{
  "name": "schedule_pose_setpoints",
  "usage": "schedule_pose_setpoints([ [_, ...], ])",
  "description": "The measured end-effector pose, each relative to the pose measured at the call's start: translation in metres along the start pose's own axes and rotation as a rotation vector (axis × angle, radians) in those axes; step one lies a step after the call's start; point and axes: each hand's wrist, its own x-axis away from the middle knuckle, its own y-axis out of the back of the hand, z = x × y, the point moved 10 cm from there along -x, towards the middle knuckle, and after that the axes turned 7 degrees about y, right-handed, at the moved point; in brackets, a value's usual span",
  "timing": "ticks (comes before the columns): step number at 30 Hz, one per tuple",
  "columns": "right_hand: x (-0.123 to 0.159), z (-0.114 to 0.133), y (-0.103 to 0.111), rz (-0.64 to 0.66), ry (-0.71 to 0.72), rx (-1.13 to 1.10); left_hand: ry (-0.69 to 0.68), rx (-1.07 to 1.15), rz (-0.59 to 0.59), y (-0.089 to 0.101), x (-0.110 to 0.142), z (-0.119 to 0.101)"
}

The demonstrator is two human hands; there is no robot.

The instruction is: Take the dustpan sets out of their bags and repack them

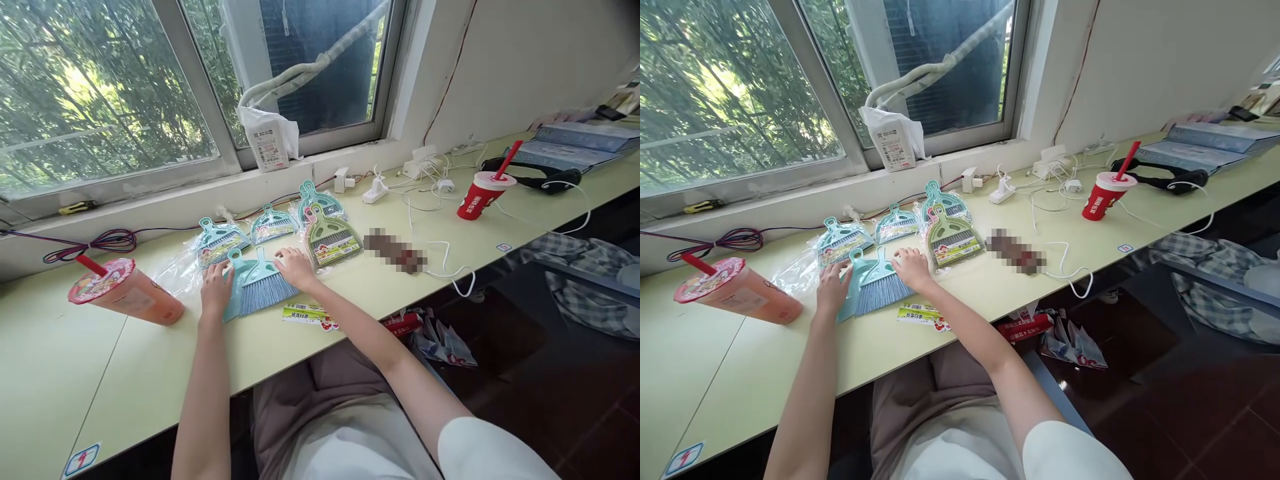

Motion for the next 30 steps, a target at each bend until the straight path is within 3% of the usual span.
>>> schedule_pose_setpoints([
  [5,0.003,-0.003,-0.019,0.154,-0.061,-0.029,0.148,0.128,0.085,-0.019,-0.009,0.031],
  [9,0.003,0.001,-0.008,0.016,-0.042,-0.086,0.267,0.373,0.077,-0.022,-0.014,0.040],
  [11,0.003,0.003,0.002,-0.072,-0.022,-0.088,0.294,0.596,0.109,-0.022,-0.011,0.030],
  [14,0.004,0.002,0.014,-0.156,-0.028,-0.048,0.292,0.898,0.234,-0.024,0.000,-0.001],
  [19,0.007,0.002,0.029,-0.265,-0.013,0.036,0.218,0.971,0.342,-0.031,0.017,-0.048],
  [23,0.010,0.004,0.033,-0.297,-0.033,0.057,0.256,0.980,0.319,-0.041,0.018,-0.050],
  [26,0.009,0.008,0.037,-0.317,-0.002,0.017,0.274,1.017,0.261,-0.038,0.013,-0.042],
  [28,0.004,0.002,0.030,-0.245,-0.003,-0.099,0.291,1.035,0.269,-0.036,0.012,-0.038],
  [30,-0.003,-0.009,0.012,-0.085,-0.042,-0.266,0.300,1.030,0.361,-0.038,0.015,-0.039],
])
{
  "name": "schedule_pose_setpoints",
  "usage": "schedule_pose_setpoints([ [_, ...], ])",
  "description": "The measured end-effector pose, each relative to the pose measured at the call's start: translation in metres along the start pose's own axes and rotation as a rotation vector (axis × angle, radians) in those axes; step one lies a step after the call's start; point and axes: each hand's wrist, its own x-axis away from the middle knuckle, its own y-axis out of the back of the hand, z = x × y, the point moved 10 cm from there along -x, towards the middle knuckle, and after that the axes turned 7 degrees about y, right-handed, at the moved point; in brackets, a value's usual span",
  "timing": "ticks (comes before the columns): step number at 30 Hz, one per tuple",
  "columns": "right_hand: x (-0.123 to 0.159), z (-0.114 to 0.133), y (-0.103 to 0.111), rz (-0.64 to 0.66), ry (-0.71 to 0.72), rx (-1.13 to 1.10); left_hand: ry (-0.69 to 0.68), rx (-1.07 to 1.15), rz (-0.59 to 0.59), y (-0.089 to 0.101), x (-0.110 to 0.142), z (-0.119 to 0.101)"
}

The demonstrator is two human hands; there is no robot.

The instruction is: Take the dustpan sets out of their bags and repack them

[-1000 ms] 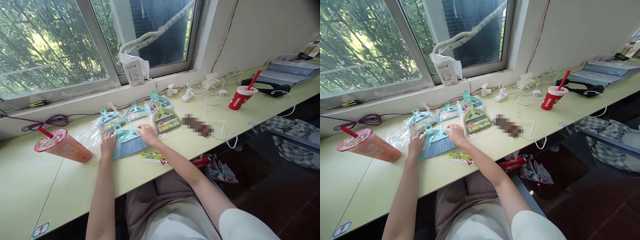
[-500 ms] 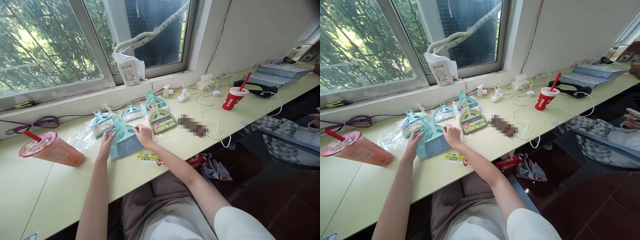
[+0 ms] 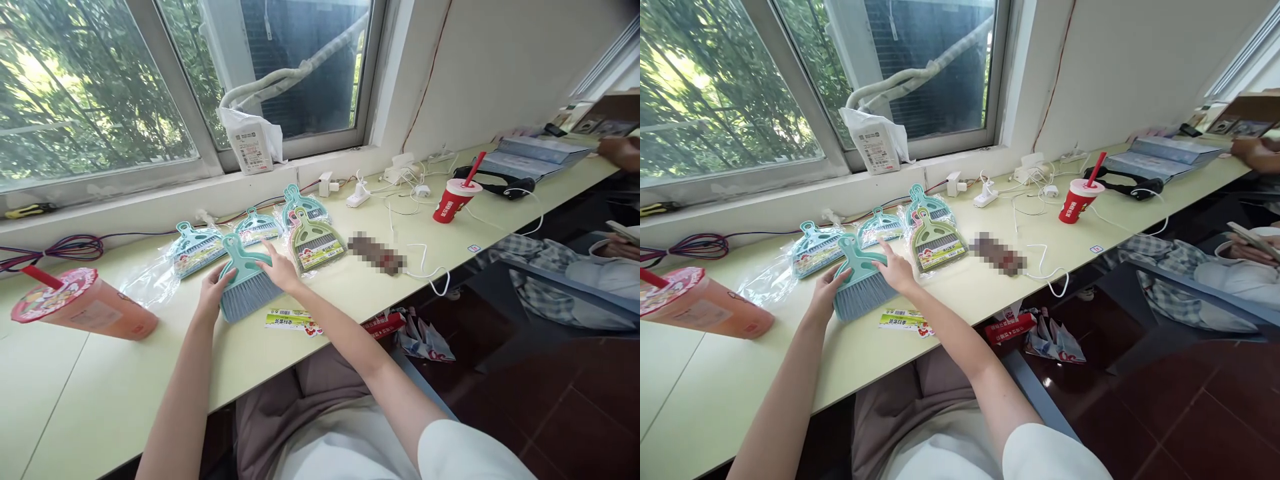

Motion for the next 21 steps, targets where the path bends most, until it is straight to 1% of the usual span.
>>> schedule_pose_setpoints([
  [2,-0.004,-0.014,-0.014,0.124,-0.059,-0.138,0.063,-0.028,0.098,-0.007,0.002,0.004],
  [4,-0.007,-0.022,-0.021,0.145,-0.080,-0.220,0.112,-0.032,0.139,-0.010,0.004,0.008],
  [8,-0.008,-0.028,-0.027,0.084,-0.097,-0.306,0.184,0.006,0.093,-0.004,0.003,0.016],
  [10,-0.007,-0.027,-0.031,0.071,-0.101,-0.339,0.194,0.002,0.084,-0.001,0.002,0.017],
  [14,-0.006,-0.028,-0.035,0.054,-0.115,-0.349,0.168,-0.012,0.073,0.002,0.003,0.014],
  [17,-0.006,-0.030,-0.034,0.049,-0.123,-0.329,0.158,0.000,0.035,0.005,0.003,0.013],
  [21,-0.008,-0.021,-0.031,0.026,-0.038,-0.377,0.076,0.028,-0.062,0.012,0.004,0.005],
])
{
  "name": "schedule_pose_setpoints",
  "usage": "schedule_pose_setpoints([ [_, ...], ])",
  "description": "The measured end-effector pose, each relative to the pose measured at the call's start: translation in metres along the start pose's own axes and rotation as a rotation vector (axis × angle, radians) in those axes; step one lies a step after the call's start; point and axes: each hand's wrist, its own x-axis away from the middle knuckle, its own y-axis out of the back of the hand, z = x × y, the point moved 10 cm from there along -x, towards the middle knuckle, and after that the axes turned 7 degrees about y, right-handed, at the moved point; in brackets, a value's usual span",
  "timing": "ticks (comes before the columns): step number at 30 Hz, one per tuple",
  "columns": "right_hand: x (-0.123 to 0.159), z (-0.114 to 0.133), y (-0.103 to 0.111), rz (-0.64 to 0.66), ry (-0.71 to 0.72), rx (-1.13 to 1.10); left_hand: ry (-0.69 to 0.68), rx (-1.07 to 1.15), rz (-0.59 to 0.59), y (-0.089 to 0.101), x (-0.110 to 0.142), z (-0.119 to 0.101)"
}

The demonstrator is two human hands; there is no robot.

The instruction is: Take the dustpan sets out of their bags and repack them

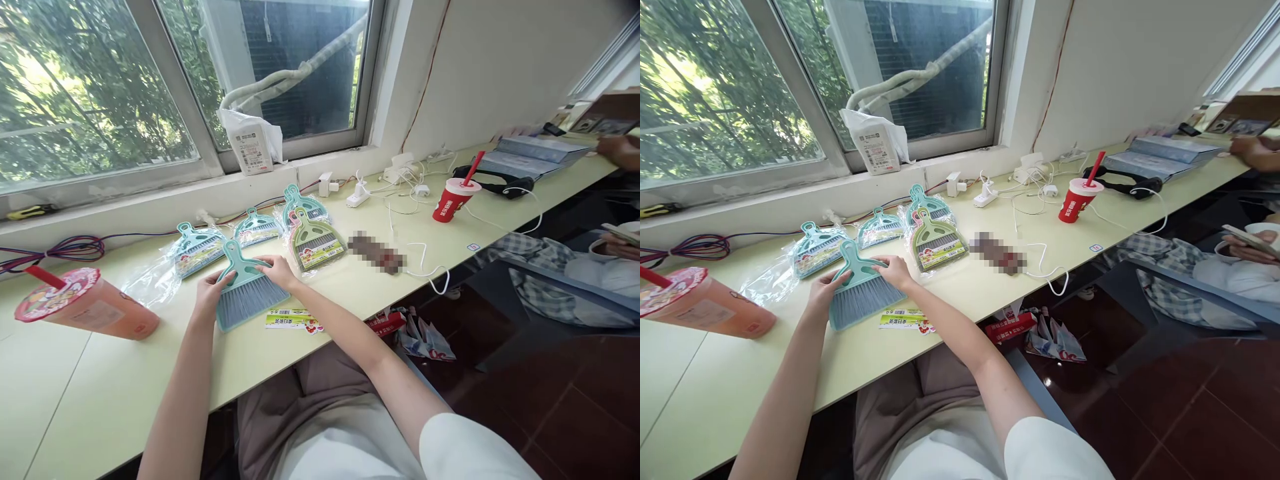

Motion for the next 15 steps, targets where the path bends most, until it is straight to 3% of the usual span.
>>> schedule_pose_setpoints([
  [4,0.0003,0.0013,0.0012,-0.020,0.020,-0.044,-0.017,0.010,-0.050,0.0028,0.0026,-0.0033],
  [15,-0.0007,-0.0017,-0.0001,-0.035,0.020,-0.062,0.000,0.021,-0.041,0.0019,0.0047,-0.0042],
])
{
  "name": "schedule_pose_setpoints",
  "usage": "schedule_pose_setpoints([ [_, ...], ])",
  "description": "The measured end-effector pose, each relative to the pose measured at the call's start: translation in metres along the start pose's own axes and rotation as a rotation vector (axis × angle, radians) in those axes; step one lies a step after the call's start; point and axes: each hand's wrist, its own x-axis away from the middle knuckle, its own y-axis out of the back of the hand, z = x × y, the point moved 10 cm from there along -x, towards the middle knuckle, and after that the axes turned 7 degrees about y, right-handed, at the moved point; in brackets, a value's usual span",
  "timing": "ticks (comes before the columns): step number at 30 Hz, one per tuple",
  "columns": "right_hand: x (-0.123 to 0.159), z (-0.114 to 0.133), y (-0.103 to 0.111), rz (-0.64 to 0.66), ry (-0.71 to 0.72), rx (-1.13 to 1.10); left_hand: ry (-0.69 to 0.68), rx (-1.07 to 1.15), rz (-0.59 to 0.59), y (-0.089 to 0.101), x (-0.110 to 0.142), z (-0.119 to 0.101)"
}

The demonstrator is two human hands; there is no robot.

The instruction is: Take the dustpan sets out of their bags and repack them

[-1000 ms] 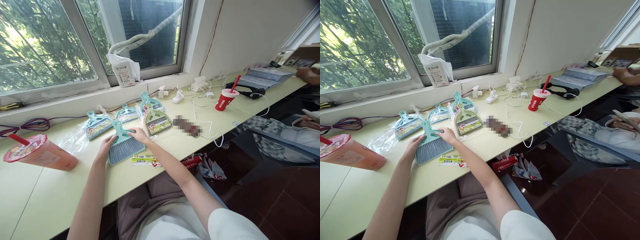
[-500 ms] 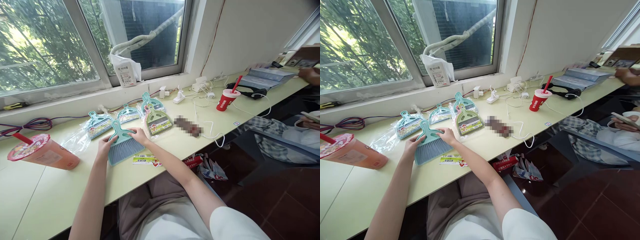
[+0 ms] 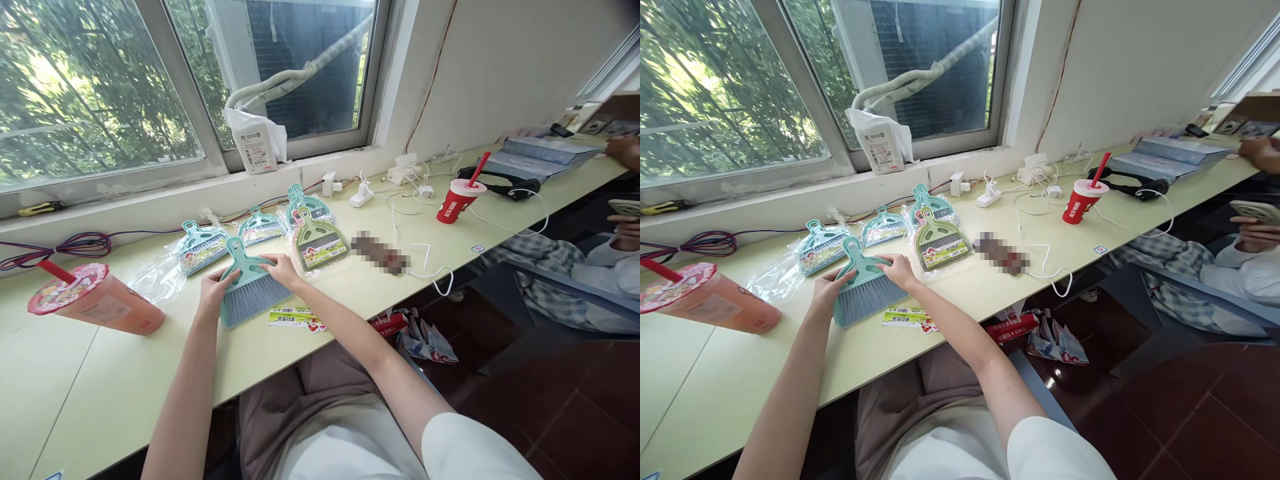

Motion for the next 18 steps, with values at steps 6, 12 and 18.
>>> schedule_pose_setpoints([
  [6,-0.003,-0.006,-0.005,0.053,0.012,-0.053,-0.002,-0.004,0.047,-0.004,-0.001,0.001],
  [12,-0.002,-0.008,-0.005,0.047,0.022,-0.069,-0.025,-0.082,0.126,-0.008,0.004,-0.003],
  [18,0.003,0.009,0.010,-0.052,0.000,0.024,0.104,-0.228,0.340,-0.015,0.007,0.013],
])
